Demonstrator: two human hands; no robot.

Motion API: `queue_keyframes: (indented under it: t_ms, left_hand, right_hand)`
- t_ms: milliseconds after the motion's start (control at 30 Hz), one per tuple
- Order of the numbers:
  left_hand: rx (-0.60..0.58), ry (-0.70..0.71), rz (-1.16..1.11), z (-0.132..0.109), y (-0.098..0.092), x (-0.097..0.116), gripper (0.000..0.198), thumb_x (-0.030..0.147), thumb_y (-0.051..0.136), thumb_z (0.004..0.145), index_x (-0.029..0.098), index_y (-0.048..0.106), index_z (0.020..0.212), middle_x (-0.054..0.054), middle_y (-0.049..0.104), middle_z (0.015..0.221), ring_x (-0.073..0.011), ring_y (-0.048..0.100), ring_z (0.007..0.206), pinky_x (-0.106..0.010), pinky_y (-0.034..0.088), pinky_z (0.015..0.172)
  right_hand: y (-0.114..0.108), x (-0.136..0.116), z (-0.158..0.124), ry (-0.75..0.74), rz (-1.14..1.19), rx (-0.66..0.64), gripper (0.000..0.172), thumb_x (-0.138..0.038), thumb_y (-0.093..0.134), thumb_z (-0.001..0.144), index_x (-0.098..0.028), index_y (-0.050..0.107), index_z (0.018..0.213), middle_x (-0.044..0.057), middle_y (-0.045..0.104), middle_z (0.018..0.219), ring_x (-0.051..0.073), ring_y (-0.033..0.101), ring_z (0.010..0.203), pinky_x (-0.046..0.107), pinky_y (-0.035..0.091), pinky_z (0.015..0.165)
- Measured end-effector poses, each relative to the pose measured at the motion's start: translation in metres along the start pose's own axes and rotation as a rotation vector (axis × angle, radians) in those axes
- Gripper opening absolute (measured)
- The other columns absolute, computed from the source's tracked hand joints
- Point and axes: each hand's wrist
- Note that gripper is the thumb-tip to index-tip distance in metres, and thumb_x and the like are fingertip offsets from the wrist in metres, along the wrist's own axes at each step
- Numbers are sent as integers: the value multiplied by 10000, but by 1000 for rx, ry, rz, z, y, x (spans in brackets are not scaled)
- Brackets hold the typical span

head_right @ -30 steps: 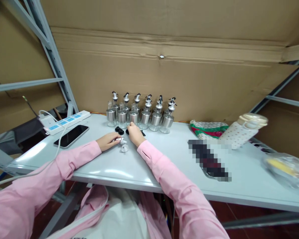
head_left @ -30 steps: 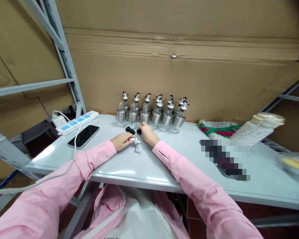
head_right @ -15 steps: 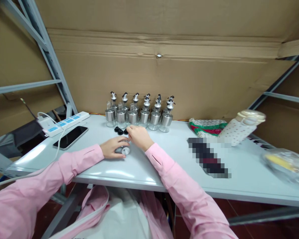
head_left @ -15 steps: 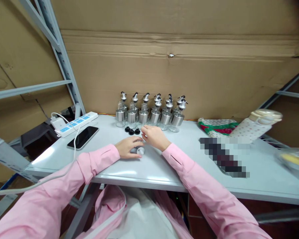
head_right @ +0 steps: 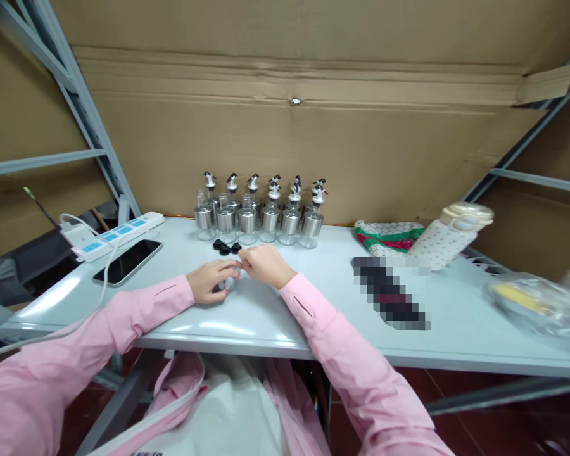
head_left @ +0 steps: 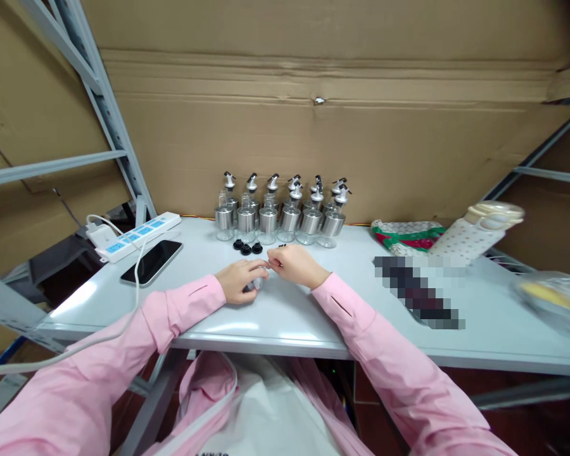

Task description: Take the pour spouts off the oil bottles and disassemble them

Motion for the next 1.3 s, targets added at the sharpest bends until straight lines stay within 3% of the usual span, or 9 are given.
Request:
queue_keyframes:
  t_ms: [367,467,633,767,867,933,1100,1200,1300]
  left_hand:
    - [48,-32,-17,-1,6,-5,259,319,483,760,186,490,983,-110,491,1138,-204,563,879,-331,449,788]
    - [93,-89,-102,-2,9,-10,370,399,547,715,187,432,996,-114,457,1128,-213,554,896,-335,467,759]
    - [106,-157,-165,-4,11,-20,473,551,567,676,188,382,918,-81,473,982,-197,537,786,-342,462,696]
    - [157,-162,-222,-5,3,-23,371,519,501,750,198,370,883,-57,482,952,-176,518,792,-327,450,720]
    - [312,-240,-179,-2,-5,-33,214,410,420,834,203,364,832,-25,473,852,-159,492,772,-325,434,749]
    - [505,-332,-94,0,-6,-46,181,365,439,833,202,362,832,-24,451,842,-165,477,798,-336,422,776]
    - [985,-686,-7,10,2,-95,363,282,607,706,191,342,937,-48,395,954,-199,449,951,-396,381,888]
    - [1071,-877,-43,21,7,-119,506,269,685,632,175,332,982,-73,393,1013,-219,440,1015,-413,348,943]
    - [1087,-937,-192,30,8,-134,633,301,719,612,173,305,1074,-113,393,1132,-216,434,1096,-369,334,985]
  right_hand:
    - [10,-1,-1,-20,77,-11,164,-114,439,780,-165,588,734,20,602,639,116,462,549,245,225,550]
    - [11,-3,-2,-79,130,57,190,-78,439,745,-161,573,852,44,613,800,146,511,703,242,313,621]
    - [16,-7,-1,-180,152,115,494,12,411,644,-132,484,1111,112,524,1140,219,432,1063,340,373,856]
    - [22,-6,0,-169,153,98,520,5,407,669,-134,444,1169,122,478,1219,228,400,1125,370,375,895]
    - [24,-6,-1,-169,142,85,460,8,407,677,-136,477,1108,113,509,1154,222,433,1070,357,393,866]
    - [23,-6,-1,-177,137,87,444,18,406,675,-140,487,1082,105,521,1126,218,445,1047,345,398,849]
    - [21,-7,-1,-219,152,111,400,66,389,641,-150,519,952,92,541,1067,203,467,989,307,398,798]
    - [20,-6,0,-238,165,139,391,81,372,621,-152,521,897,89,547,1044,201,466,979,303,393,800]
    - [18,-7,0,-235,192,145,379,63,376,639,-152,523,914,90,551,1054,204,463,987,313,399,818]
Point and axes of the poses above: each hand's wrist, its own z-axis towards the middle knuckle, its own y-axis out of the palm, x = y × z
